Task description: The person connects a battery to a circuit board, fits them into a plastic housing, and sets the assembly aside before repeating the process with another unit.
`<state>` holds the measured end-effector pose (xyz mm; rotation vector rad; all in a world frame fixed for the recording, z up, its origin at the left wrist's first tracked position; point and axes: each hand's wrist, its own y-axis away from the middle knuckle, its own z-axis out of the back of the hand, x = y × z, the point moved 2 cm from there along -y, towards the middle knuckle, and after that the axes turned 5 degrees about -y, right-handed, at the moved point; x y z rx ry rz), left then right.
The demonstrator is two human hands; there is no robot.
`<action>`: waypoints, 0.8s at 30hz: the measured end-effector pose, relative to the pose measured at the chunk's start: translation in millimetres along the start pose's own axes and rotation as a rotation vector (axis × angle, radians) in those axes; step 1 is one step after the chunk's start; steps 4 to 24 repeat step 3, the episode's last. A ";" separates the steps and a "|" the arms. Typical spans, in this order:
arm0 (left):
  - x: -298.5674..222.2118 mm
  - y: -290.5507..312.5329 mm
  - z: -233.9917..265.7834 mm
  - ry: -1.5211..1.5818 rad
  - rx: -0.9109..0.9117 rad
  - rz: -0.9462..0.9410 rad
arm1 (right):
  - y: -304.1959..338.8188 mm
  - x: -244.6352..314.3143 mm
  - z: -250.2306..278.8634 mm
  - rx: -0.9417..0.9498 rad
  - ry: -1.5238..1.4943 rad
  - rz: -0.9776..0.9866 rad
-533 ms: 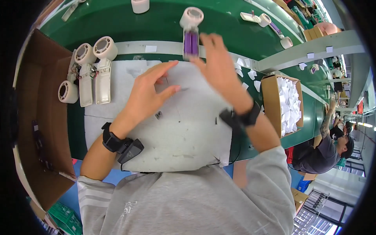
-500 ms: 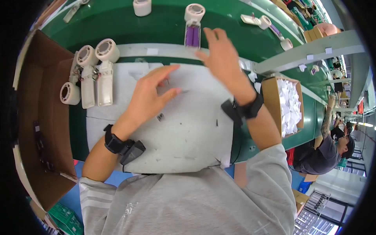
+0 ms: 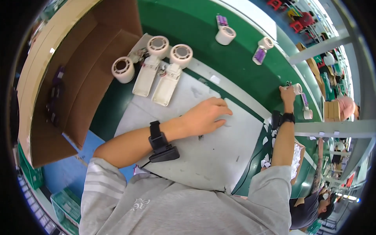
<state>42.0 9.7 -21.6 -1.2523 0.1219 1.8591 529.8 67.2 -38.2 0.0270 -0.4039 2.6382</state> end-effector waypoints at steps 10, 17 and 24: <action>2.3 3.3 4.2 -0.027 0.042 -0.013 | 4.0 54.3 -3.8 0.091 0.055 0.007; 2.3 3.3 4.2 -0.027 0.042 -0.013 | 4.0 54.3 -3.8 0.091 0.055 0.007; 2.3 3.3 4.2 -0.027 0.042 -0.013 | 4.0 54.3 -3.8 0.091 0.055 0.007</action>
